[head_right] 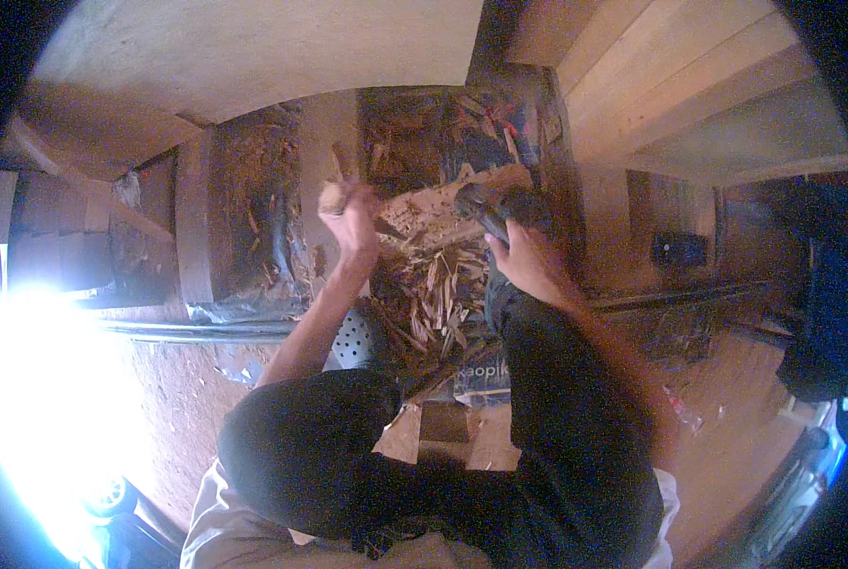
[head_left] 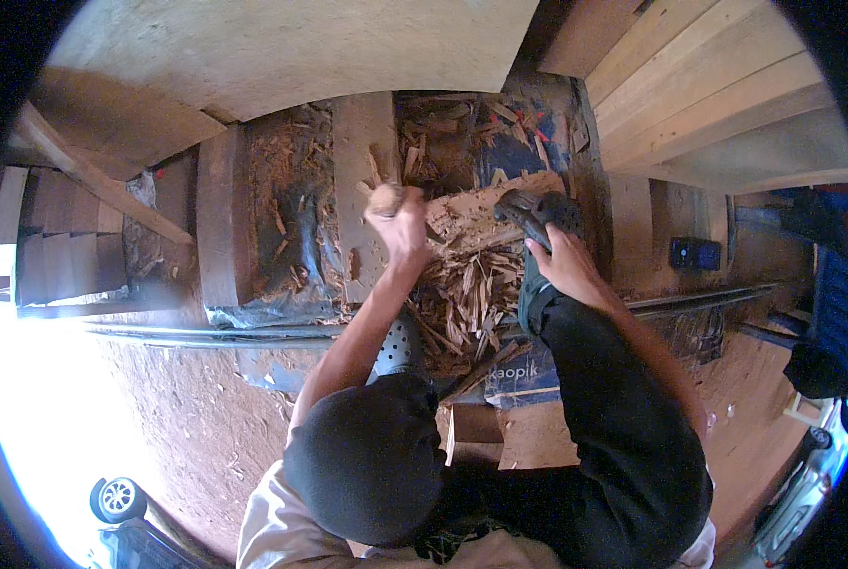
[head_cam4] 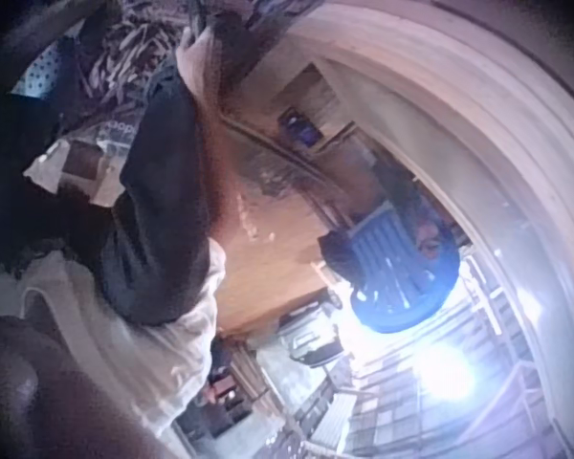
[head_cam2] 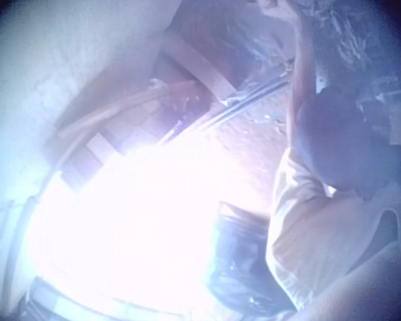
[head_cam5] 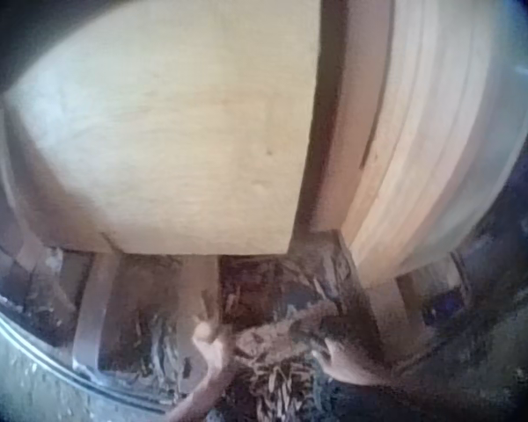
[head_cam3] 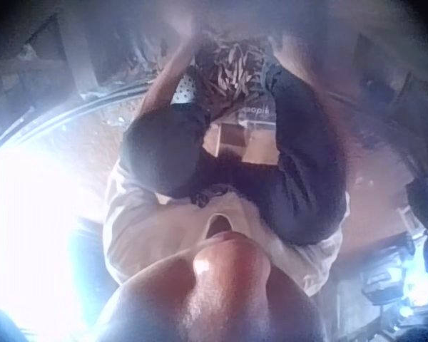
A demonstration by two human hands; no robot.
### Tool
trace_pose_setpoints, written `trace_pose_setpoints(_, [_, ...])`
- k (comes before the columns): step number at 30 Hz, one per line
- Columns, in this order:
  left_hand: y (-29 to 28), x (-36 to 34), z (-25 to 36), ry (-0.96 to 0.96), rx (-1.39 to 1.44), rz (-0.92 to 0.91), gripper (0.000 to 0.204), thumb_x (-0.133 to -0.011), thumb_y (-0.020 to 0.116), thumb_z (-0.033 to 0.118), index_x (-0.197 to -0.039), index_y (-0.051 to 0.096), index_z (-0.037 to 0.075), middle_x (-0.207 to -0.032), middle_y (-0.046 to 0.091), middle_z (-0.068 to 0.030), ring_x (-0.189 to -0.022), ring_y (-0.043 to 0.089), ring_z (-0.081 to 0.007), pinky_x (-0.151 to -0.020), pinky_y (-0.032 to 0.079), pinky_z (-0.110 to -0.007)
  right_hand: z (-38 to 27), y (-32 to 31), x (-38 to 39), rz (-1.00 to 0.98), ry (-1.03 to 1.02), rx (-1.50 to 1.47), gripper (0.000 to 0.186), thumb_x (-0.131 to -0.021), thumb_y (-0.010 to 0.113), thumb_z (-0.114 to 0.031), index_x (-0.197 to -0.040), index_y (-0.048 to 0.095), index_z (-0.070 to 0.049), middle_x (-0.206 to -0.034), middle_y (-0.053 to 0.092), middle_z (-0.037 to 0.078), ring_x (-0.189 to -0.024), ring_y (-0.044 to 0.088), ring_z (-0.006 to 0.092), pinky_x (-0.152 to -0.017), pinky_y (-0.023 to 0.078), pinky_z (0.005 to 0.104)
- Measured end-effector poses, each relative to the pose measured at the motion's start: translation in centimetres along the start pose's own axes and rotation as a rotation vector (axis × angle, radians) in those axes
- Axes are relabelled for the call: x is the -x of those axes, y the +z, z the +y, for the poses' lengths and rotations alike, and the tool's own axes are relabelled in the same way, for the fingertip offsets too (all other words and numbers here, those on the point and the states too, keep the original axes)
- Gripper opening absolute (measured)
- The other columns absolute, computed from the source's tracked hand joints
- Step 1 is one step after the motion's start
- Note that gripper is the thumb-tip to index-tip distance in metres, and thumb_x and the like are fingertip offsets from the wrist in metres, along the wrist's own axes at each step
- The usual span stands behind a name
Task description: The person sits on the floor and uses a hammer and chisel to carve a small piece of wood. They repeatedly strike the chisel to remove wood shavings, occasionally repositioning the wood piece.
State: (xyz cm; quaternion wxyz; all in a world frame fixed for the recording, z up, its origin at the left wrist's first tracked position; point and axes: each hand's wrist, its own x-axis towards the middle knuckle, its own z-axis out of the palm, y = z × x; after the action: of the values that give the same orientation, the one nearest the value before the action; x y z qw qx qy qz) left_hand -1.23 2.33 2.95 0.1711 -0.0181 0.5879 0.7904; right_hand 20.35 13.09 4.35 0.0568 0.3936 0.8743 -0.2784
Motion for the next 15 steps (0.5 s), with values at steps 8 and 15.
trace_pose_setpoints(8, [0.0, -2.0, 5.6, -0.049, 0.424, 0.077, 0.021, -0.074, 0.051, -0.004, -0.064, 0.036, 0.008, -0.055, 0.034, 0.0, -0.047, 0.032, -0.011, -0.044, 0.031, -0.027, -0.1, 0.1, 0.5, -0.042, 0.067, -0.029, 0.037, -0.088, 0.054, -0.034, -0.094, 0.053, 0.002, -0.077, 0.059, 0.029, -0.076, 0.058, 0.0457, -0.068, 0.045, 0.0508])
trace_pose_setpoints(15, [1.1, -0.9, 4.0, 0.128, 0.212, -0.026, 0.021, -0.075, 0.052, -0.006, -0.068, 0.038, 0.008, -0.056, 0.039, 0.0003, -0.044, 0.035, -0.0093, -0.04, 0.028, -0.025, 0.6, 0.4, 0.3, 0.026, 0.005, -0.046, 0.035, -0.088, 0.053, -0.034, -0.092, 0.053, 0.001, -0.075, 0.059, 0.027, -0.075, 0.058, 0.0453, -0.067, 0.045, 0.0509])
